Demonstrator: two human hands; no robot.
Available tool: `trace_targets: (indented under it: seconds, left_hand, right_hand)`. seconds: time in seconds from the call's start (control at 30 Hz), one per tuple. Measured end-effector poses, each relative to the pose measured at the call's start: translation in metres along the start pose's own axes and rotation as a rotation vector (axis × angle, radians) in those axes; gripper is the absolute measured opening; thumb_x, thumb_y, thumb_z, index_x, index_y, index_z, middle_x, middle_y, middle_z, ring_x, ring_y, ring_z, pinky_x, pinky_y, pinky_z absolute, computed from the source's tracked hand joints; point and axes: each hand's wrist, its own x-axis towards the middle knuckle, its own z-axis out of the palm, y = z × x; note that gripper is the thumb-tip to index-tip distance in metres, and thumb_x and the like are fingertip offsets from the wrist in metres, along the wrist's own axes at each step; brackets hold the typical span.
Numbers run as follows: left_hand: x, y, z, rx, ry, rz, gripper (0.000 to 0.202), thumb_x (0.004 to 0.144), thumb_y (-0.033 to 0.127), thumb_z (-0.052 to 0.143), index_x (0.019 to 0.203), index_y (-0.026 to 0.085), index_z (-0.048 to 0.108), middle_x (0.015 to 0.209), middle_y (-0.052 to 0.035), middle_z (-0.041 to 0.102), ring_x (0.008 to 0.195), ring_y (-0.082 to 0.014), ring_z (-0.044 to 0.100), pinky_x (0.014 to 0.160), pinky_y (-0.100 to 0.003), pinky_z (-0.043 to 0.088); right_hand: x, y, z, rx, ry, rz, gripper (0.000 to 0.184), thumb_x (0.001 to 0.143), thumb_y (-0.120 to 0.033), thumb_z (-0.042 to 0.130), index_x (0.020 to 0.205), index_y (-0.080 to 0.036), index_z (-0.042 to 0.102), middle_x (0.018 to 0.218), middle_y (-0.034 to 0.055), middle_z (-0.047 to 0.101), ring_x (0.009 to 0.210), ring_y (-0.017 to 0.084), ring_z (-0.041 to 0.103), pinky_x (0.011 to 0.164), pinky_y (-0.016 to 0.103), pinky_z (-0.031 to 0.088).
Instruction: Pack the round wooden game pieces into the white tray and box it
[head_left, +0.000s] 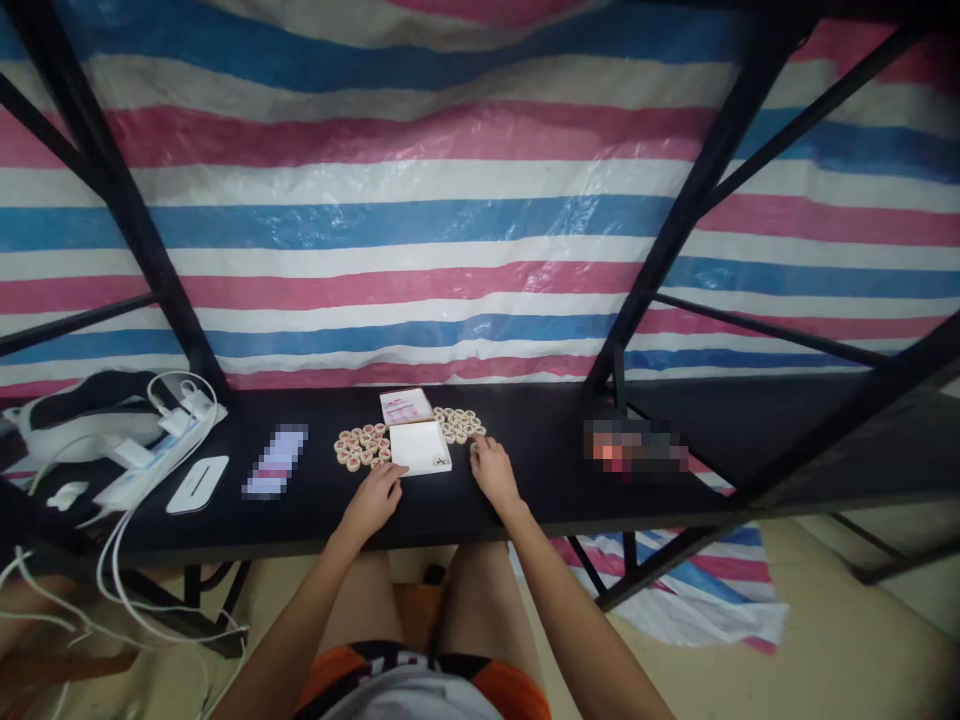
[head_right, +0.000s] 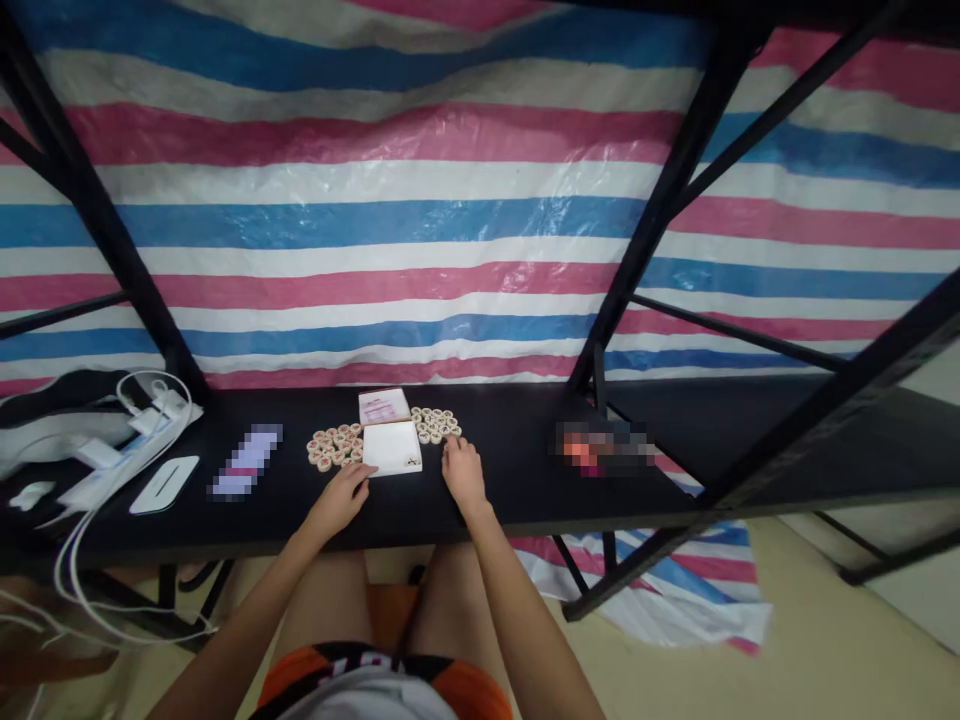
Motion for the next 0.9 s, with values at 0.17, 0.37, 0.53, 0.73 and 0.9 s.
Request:
trace_targets:
  seconds: [0.17,0.37,0.53,0.73,0.9]
  left_hand:
    - [-0.001,0.0,0.0,0.003,0.007,0.02,0.034,0.083,0.008,0.043,0.109,0.017,0.062,0.104,-0.0076,0.062,0.1,-0.0186,0.056,0.093,-0.034,0.044]
    - [0.0,-0.003,-0.001,0.029,-0.006,0.024,0.034,0.084,0.009,0.042,0.112,0.016,0.06,0.103,-0.0085,0.06,0.098,-0.0192,0.056,0.092,-0.035,0.045]
    - [0.001,-0.003,0.0,0.029,-0.01,0.037,0.033,0.083,0.009,0.043,0.111,0.016,0.06,0.103,-0.0083,0.061,0.099,-0.0196,0.055,0.093,-0.035,0.044]
    - [0.001,-0.004,0.002,0.025,0.003,0.038,0.032,0.083,0.01,0.044,0.11,0.017,0.06,0.102,-0.0079,0.061,0.099,-0.0196,0.055,0.093,-0.035,0.044]
    - [0.001,0.0,-0.001,0.019,0.016,0.021,0.032,0.084,0.011,0.043,0.109,0.016,0.062,0.101,-0.0084,0.062,0.099,-0.0197,0.056,0.092,-0.035,0.045]
  right_hand:
    - [-0.019,-0.03,0.003,0.309,0.219,-0.053,0.022,0.089,-0.025,0.041,0.103,-0.016,0.056,0.1,0.0109,0.057,0.091,0.021,0.055,0.082,0.032,0.044]
    - [-0.013,-0.069,0.02,0.256,0.059,-0.327,0.018,0.089,-0.016,0.042,0.095,-0.017,0.059,0.1,0.0085,0.059,0.094,0.018,0.055,0.083,0.029,0.042]
    - [-0.011,-0.069,0.022,0.095,-0.029,-0.357,0.017,0.089,-0.017,0.044,0.092,-0.017,0.061,0.089,0.0061,0.062,0.087,0.018,0.056,0.08,0.029,0.038]
    - [-0.016,-0.072,0.014,0.105,-0.001,-0.329,0.023,0.09,-0.028,0.046,0.078,-0.018,0.064,0.081,0.0055,0.062,0.087,0.019,0.053,0.081,0.03,0.036]
    - [-0.013,-0.06,0.014,0.16,0.179,-0.007,0.028,0.087,-0.018,0.04,0.101,-0.018,0.064,0.109,0.0098,0.06,0.102,0.022,0.05,0.087,0.033,0.036]
